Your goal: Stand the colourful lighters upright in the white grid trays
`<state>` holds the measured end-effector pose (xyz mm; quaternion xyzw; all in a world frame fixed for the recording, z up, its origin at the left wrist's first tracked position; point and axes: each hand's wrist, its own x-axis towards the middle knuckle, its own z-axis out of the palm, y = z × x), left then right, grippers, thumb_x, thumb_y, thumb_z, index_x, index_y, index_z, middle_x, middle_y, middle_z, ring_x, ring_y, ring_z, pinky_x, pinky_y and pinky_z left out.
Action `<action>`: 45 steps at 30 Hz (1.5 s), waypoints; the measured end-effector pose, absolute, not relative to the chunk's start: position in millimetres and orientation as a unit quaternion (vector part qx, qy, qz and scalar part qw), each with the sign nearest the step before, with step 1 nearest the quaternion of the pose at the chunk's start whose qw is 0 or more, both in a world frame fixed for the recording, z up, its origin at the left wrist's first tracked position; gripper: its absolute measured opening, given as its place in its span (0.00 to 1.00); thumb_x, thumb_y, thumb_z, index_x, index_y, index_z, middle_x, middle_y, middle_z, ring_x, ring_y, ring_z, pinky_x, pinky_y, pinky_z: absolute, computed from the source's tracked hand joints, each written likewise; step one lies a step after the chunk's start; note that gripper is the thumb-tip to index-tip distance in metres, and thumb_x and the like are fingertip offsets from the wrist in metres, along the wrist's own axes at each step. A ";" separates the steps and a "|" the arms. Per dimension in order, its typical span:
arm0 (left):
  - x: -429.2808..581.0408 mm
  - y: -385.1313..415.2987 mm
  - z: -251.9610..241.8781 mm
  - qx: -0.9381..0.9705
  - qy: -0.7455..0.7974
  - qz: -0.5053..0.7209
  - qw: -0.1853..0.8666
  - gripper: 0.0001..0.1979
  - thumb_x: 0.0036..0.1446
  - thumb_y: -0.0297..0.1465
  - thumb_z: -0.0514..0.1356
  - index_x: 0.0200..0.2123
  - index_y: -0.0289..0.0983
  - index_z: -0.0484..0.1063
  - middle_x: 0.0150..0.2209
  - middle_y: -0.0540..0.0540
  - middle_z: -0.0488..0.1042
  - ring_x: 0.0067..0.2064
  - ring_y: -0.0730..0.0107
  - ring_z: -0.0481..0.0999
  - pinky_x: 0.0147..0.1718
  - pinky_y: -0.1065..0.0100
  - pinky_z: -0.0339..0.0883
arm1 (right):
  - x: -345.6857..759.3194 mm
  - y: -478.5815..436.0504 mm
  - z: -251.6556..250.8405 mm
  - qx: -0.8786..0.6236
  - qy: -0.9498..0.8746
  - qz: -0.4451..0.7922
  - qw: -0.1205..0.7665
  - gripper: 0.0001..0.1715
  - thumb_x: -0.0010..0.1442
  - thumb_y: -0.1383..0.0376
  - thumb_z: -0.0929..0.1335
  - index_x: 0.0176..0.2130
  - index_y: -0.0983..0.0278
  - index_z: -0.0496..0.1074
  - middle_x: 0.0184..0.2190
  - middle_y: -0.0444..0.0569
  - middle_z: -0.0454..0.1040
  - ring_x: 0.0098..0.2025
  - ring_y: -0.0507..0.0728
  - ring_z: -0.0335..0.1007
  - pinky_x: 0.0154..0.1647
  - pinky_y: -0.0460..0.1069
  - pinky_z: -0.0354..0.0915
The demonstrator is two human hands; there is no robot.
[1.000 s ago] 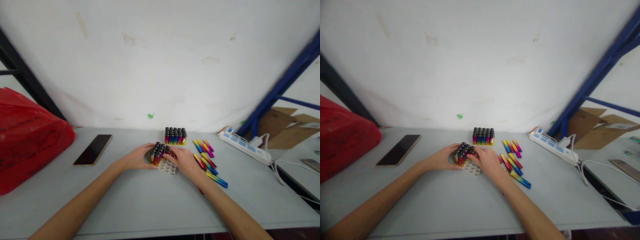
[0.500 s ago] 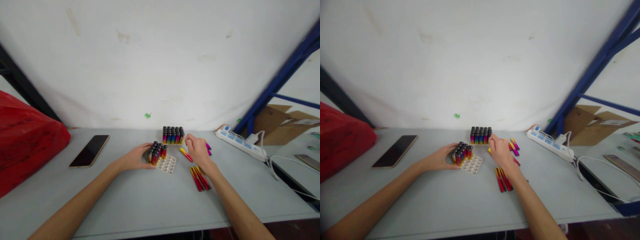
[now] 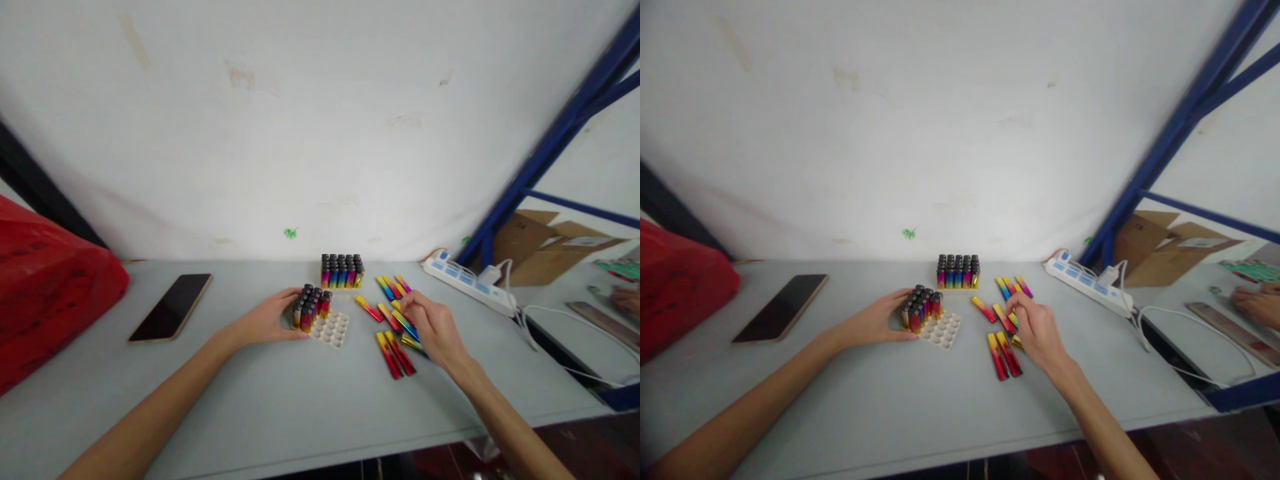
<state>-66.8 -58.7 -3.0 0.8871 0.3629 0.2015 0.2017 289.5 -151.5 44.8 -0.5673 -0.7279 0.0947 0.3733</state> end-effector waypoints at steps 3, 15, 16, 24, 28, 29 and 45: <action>-65.6 -59.3 -1.8 0.886 0.376 0.187 0.198 0.46 0.48 0.54 0.69 0.65 0.37 0.63 0.66 0.35 0.64 0.66 0.44 0.65 0.67 0.48 0.57 | 296.1 -177.3 38.5 -0.567 -0.752 0.112 0.317 0.18 0.71 0.61 0.56 0.43 0.61 0.72 0.25 0.42 0.72 0.24 0.53 0.68 0.32 0.47 0.61; -66.1 -57.4 -4.6 0.891 0.370 0.190 0.183 0.46 0.49 0.54 0.68 0.64 0.36 0.64 0.66 0.35 0.64 0.65 0.43 0.66 0.66 0.48 0.58 | 306.1 -200.9 19.6 -0.597 -0.735 0.072 0.313 0.19 0.74 0.57 0.55 0.38 0.59 0.68 0.23 0.42 0.73 0.21 0.53 0.70 0.27 0.46 0.60; -65.8 -57.8 -3.9 0.891 0.372 0.188 0.182 0.46 0.48 0.54 0.68 0.64 0.36 0.64 0.66 0.34 0.64 0.65 0.44 0.66 0.66 0.48 0.58 | 305.1 -201.7 18.0 -0.600 -0.731 0.071 0.318 0.19 0.74 0.57 0.55 0.37 0.59 0.68 0.22 0.41 0.72 0.21 0.52 0.69 0.26 0.46 0.60; -64.0 -61.1 0.8 0.890 0.372 0.192 0.181 0.45 0.48 0.54 0.69 0.63 0.36 0.66 0.65 0.36 0.66 0.65 0.45 0.67 0.66 0.51 0.59 | 300.8 -214.4 7.4 -0.590 -0.749 0.081 0.289 0.21 0.73 0.54 0.55 0.39 0.60 0.70 0.24 0.45 0.72 0.25 0.55 0.71 0.29 0.49 0.66; -64.7 -61.1 -1.0 0.887 0.372 0.203 0.181 0.45 0.47 0.53 0.70 0.63 0.37 0.66 0.65 0.37 0.66 0.64 0.43 0.68 0.65 0.51 0.61 | 299.1 -213.2 -4.6 -0.548 -0.800 -0.005 0.243 0.33 0.65 0.48 0.66 0.63 0.59 0.65 0.61 0.60 0.67 0.63 0.67 0.63 0.61 0.64 0.63; -65.0 -61.0 -1.7 0.886 0.375 0.202 0.181 0.45 0.46 0.53 0.70 0.63 0.37 0.66 0.65 0.37 0.66 0.64 0.43 0.67 0.65 0.51 0.60 | 298.6 -211.2 -8.8 -0.543 -0.807 -0.029 0.229 0.37 0.64 0.47 0.66 0.67 0.57 0.61 0.67 0.59 0.59 0.70 0.70 0.52 0.66 0.68 0.55; -65.6 -59.7 -3.2 0.879 0.385 0.203 0.195 0.46 0.46 0.53 0.70 0.63 0.38 0.66 0.66 0.37 0.65 0.65 0.41 0.66 0.65 0.50 0.60 | 268.5 -135.1 -14.8 -0.618 -0.771 -0.054 0.144 0.40 0.69 0.41 0.55 0.70 0.58 0.58 0.71 0.60 0.51 0.73 0.73 0.40 0.68 0.73 0.45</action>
